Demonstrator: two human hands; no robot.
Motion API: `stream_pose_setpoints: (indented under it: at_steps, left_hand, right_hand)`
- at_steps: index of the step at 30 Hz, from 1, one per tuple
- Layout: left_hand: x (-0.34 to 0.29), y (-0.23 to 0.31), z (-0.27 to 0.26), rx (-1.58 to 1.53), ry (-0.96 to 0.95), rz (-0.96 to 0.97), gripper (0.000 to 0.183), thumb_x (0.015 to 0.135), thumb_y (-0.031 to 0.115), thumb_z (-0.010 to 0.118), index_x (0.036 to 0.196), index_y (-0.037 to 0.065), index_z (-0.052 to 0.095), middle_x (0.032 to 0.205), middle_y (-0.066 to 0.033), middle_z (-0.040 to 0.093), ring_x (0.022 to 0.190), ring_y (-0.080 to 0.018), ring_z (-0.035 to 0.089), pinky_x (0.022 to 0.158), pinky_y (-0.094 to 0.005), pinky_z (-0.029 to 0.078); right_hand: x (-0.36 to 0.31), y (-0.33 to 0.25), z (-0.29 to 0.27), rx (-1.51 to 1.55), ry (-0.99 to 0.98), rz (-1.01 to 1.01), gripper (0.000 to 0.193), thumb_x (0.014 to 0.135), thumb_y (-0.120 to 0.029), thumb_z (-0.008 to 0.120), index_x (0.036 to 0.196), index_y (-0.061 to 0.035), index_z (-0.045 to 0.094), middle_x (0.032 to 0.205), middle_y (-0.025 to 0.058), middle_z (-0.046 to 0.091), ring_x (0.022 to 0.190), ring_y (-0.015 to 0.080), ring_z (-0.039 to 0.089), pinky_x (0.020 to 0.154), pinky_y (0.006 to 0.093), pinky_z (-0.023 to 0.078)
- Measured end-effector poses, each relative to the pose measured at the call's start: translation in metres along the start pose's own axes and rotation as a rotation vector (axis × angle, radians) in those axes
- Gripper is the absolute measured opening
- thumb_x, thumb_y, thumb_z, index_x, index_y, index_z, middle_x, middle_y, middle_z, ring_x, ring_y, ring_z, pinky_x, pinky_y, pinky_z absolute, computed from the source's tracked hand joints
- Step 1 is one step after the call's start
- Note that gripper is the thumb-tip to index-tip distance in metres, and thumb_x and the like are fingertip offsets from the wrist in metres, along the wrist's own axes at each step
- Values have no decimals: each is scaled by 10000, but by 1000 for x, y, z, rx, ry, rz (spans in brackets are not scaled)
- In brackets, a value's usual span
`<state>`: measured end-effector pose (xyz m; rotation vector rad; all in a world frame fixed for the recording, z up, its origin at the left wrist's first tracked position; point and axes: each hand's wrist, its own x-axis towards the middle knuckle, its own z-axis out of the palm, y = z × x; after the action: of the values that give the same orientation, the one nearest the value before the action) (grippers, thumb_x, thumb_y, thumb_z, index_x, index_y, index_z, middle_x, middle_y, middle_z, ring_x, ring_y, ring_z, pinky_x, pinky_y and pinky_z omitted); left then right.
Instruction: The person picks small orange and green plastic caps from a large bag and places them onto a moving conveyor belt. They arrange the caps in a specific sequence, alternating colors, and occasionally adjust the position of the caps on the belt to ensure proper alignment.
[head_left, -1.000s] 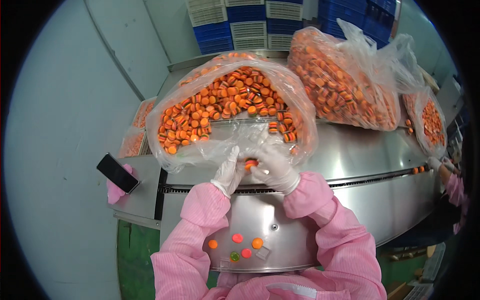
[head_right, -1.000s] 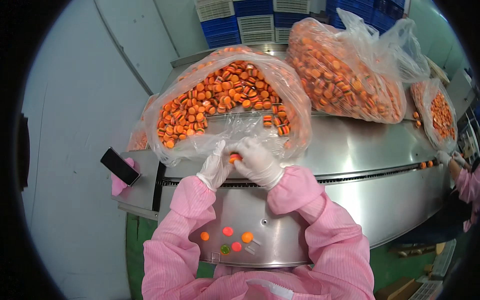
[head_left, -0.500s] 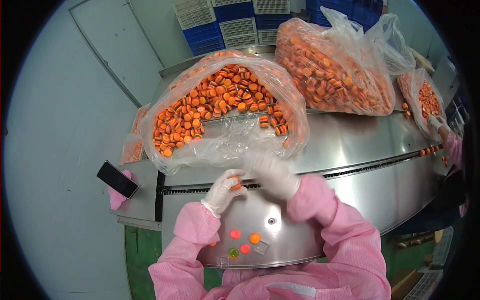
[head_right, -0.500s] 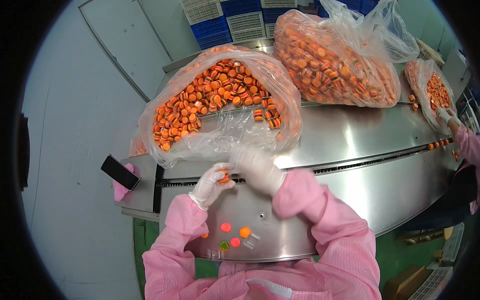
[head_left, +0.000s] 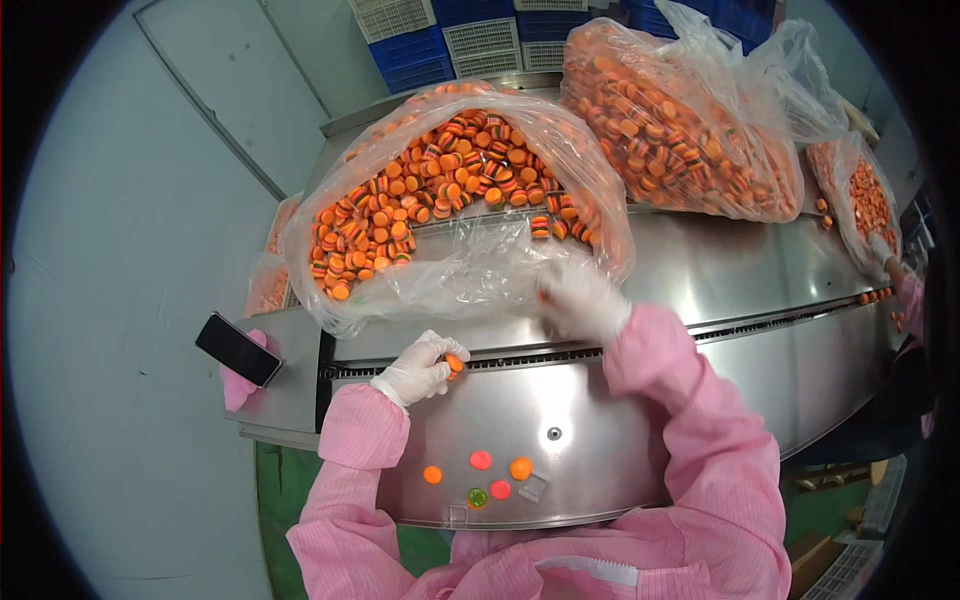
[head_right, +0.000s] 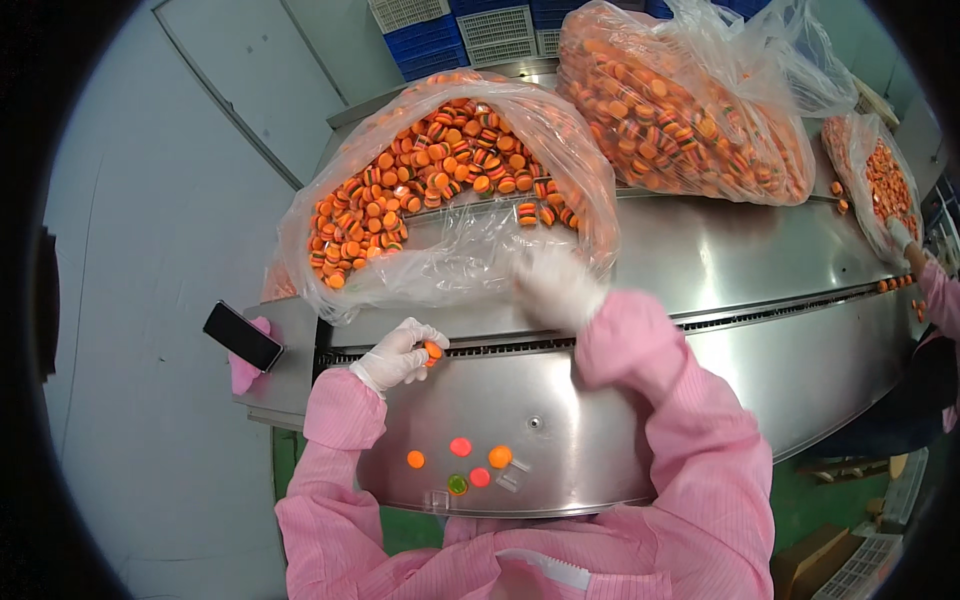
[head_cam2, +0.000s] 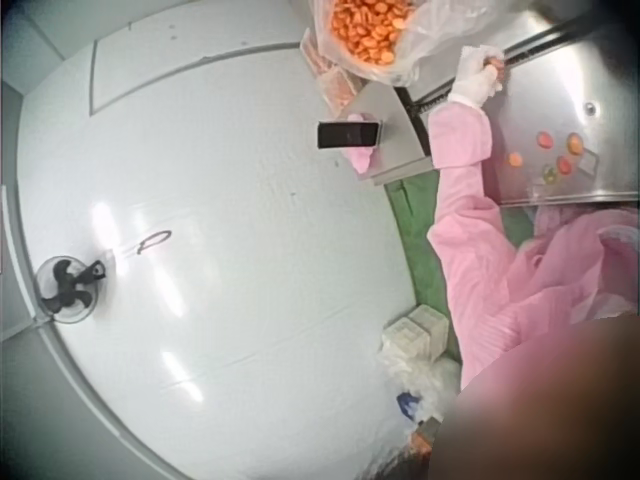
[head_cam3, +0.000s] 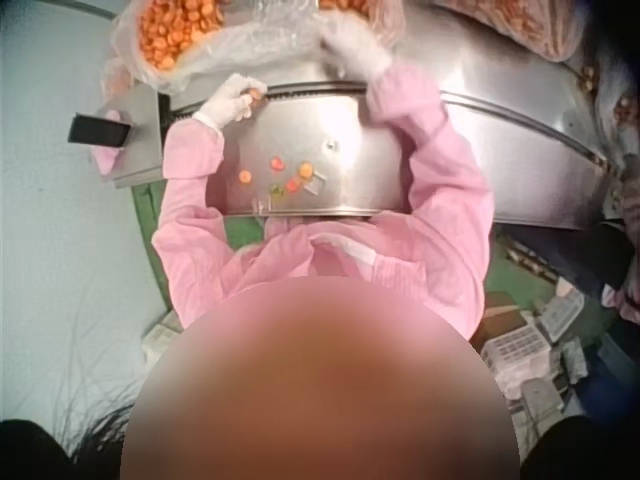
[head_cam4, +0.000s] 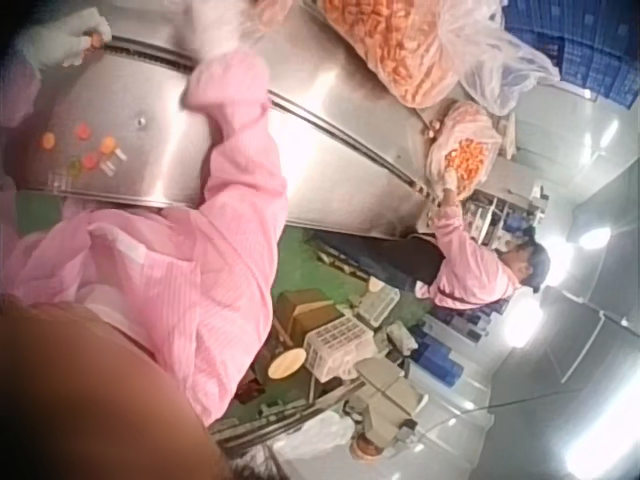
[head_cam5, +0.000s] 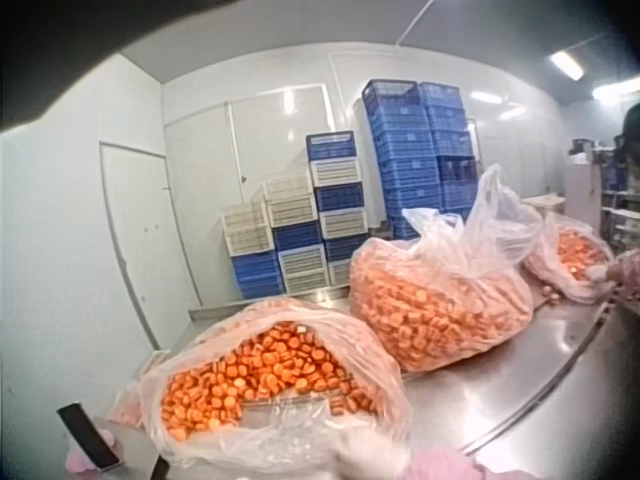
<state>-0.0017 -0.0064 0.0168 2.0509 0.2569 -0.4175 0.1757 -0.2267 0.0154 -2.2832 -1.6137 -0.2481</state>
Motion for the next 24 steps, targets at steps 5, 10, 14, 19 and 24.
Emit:
stream_pose_setpoints:
  at_steps: [5, 10, 14, 19, 24]
  left_hand:
    - [29, -38, 10, 491, 149, 348, 200, 759, -14, 486, 942, 56, 530, 961, -119, 481, 701, -288, 566, 611, -375, 478]
    - [39, -6, 33, 665, 186, 165, 146, 784, 65, 518, 929, 80, 513, 996, -164, 482, 802, -400, 567, 714, -465, 472]
    - [48, -7, 39, 692, 191, 124, 199, 804, 123, 528, 989, 67, 481, 987, -190, 490, 818, -409, 588, 731, -479, 481]
    - [35, 25, 26, 701, 258, 202, 204, 786, 137, 562, 957, 53, 491, 924, -165, 524, 776, -377, 591, 687, -458, 485]
    - [78, 0, -57, 750, 895, 590, 158, 748, 102, 586, 891, 66, 529, 925, -146, 521, 751, -338, 554, 666, -440, 470]
  right_hand:
    - [-72, -39, 42, 112, -55, -93, 220, 751, -114, 581, 954, -35, 547, 961, 166, 580, 874, 315, 587, 759, 393, 481]
    - [-85, -20, 48, 55, 113, -175, 214, 773, -115, 573, 961, -21, 532, 1049, 180, 584, 984, 332, 579, 821, 392, 489]
    - [-86, -13, 33, 2, 22, -128, 157, 762, -114, 591, 878, -11, 565, 1019, 170, 593, 958, 331, 585, 832, 398, 490]
    - [-65, -18, -4, -16, 133, -87, 220, 690, -142, 652, 869, -38, 577, 1015, 133, 554, 908, 295, 547, 757, 393, 457]
    - [41, 43, 14, -224, 179, 33, 224, 729, -77, 583, 947, -41, 547, 1084, 127, 509, 1012, 288, 515, 806, 398, 444]
